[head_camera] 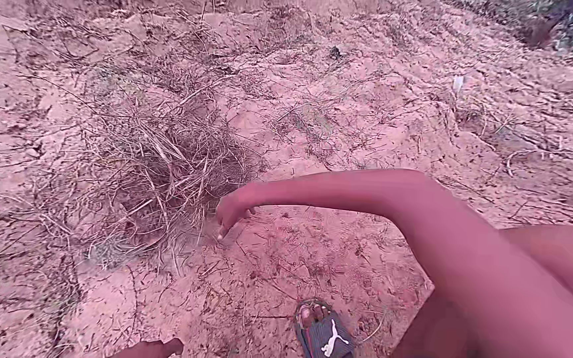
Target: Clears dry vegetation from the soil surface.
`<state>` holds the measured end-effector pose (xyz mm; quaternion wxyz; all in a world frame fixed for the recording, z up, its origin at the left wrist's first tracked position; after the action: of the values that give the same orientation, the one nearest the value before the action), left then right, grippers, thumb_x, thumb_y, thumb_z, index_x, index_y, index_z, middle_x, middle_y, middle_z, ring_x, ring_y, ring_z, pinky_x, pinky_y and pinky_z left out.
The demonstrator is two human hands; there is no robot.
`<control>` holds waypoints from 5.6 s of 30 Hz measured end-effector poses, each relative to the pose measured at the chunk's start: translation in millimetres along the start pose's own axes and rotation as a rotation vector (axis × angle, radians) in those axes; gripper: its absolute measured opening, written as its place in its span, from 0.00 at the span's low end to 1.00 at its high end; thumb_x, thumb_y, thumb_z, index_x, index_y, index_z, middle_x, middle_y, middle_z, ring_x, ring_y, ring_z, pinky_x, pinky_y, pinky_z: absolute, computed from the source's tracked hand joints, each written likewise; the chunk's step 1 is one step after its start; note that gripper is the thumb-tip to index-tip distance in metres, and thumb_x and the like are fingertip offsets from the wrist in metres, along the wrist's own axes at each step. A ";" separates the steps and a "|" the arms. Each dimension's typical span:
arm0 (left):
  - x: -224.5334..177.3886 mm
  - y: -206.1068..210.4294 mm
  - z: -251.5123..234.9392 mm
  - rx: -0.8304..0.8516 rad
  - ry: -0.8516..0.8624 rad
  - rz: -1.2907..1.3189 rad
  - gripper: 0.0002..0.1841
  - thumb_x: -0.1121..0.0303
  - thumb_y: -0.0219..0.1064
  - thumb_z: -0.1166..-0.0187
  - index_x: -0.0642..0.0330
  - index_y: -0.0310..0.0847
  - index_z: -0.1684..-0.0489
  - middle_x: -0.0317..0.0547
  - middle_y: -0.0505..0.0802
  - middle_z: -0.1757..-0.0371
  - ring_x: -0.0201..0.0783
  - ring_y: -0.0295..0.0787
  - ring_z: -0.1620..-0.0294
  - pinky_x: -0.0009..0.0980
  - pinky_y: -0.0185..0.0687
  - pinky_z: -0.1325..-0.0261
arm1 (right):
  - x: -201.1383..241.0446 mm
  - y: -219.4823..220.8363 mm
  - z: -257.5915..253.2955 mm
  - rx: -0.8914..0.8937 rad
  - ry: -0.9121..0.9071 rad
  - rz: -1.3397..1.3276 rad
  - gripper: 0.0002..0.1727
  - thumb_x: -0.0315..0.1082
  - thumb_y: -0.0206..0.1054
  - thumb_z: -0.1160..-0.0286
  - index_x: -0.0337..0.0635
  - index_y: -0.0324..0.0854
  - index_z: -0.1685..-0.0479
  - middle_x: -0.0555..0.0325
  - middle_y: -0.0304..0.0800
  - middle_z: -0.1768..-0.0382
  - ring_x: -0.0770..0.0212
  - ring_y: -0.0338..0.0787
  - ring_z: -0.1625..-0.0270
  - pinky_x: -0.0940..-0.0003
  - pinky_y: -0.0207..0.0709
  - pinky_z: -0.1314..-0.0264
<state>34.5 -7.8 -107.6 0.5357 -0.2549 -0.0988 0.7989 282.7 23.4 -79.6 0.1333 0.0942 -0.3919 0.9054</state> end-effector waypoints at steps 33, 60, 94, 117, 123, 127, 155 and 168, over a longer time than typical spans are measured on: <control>-33.2 -150.3 -186.3 -1.239 0.091 -0.045 0.34 0.42 0.43 0.14 0.60 0.81 0.29 0.72 0.86 0.31 0.76 0.82 0.33 0.69 0.67 0.33 | -413.8 122.6 250.2 -1.250 1.101 -0.098 0.24 0.22 0.53 0.23 0.35 0.83 0.30 0.32 0.89 0.38 0.32 0.89 0.38 0.38 0.79 0.36; -35.1 -160.0 -187.0 -1.339 0.085 -0.056 0.33 0.47 0.43 0.17 0.60 0.87 0.35 0.66 0.89 0.32 0.71 0.87 0.39 0.65 0.72 0.36 | -221.9 227.9 235.1 -0.809 0.901 -0.698 0.22 0.40 0.50 0.11 0.31 0.82 0.61 0.41 0.85 0.74 0.41 0.89 0.66 0.42 0.78 0.61; -41.6 -159.6 -184.7 -1.350 0.103 -0.027 0.31 0.50 0.44 0.18 0.60 0.86 0.33 0.66 0.88 0.32 0.70 0.87 0.38 0.65 0.72 0.33 | -257.2 275.2 240.8 -0.500 1.085 -1.049 0.25 0.26 0.66 0.27 0.29 0.80 0.29 0.27 0.86 0.37 0.35 0.84 0.31 0.40 0.71 0.26; -40.0 -157.0 -184.4 -1.360 0.075 -0.041 0.30 0.50 0.45 0.19 0.60 0.87 0.35 0.65 0.89 0.33 0.70 0.87 0.36 0.64 0.71 0.33 | -438.2 216.1 222.5 -0.488 1.167 -0.570 0.28 0.37 0.58 0.14 0.24 0.68 0.22 0.21 0.84 0.39 0.25 0.84 0.32 0.30 0.75 0.31; -39.3 -158.2 -185.3 -1.372 0.081 -0.026 0.31 0.50 0.45 0.19 0.60 0.88 0.35 0.65 0.89 0.33 0.70 0.87 0.37 0.65 0.72 0.34 | -440.8 212.0 223.3 -0.455 1.150 -0.548 0.20 0.36 0.64 0.17 0.22 0.82 0.44 0.23 0.85 0.42 0.28 0.85 0.33 0.32 0.76 0.32; -40.2 -161.5 -184.1 -1.387 0.079 -0.031 0.29 0.54 0.44 0.19 0.60 0.88 0.36 0.65 0.90 0.34 0.69 0.87 0.38 0.65 0.73 0.36 | -404.6 205.8 220.1 -0.446 1.031 -0.417 0.16 0.31 0.64 0.20 0.23 0.81 0.45 0.24 0.87 0.51 0.27 0.88 0.42 0.34 0.79 0.40; -38.7 -159.1 -184.8 -1.367 0.069 -0.033 0.29 0.52 0.44 0.18 0.60 0.87 0.35 0.65 0.90 0.34 0.70 0.87 0.38 0.65 0.73 0.35 | -426.4 206.0 235.3 -0.707 1.112 -0.665 0.16 0.31 0.62 0.19 0.21 0.84 0.55 0.23 0.87 0.53 0.27 0.87 0.42 0.31 0.74 0.37; -43.7 -162.3 -178.8 -1.352 0.082 -0.004 0.30 0.53 0.42 0.17 0.62 0.86 0.35 0.68 0.89 0.33 0.72 0.86 0.38 0.67 0.71 0.37 | -448.1 248.6 316.6 -0.548 1.211 -0.366 0.26 0.28 0.60 0.19 0.43 0.78 0.21 0.34 0.80 0.25 0.28 0.81 0.26 0.30 0.73 0.29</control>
<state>269.9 -2.0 -176.6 0.2631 -0.5638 -0.5568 0.5503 649.4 -447.8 -159.3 0.4984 -0.4006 -0.4411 0.6298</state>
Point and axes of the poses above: each hand's wrist, its own z-axis away from the middle knuckle, its own y-axis out of the palm, x = y × z, the point moved 10 cm from there along -z, towards the middle knuckle
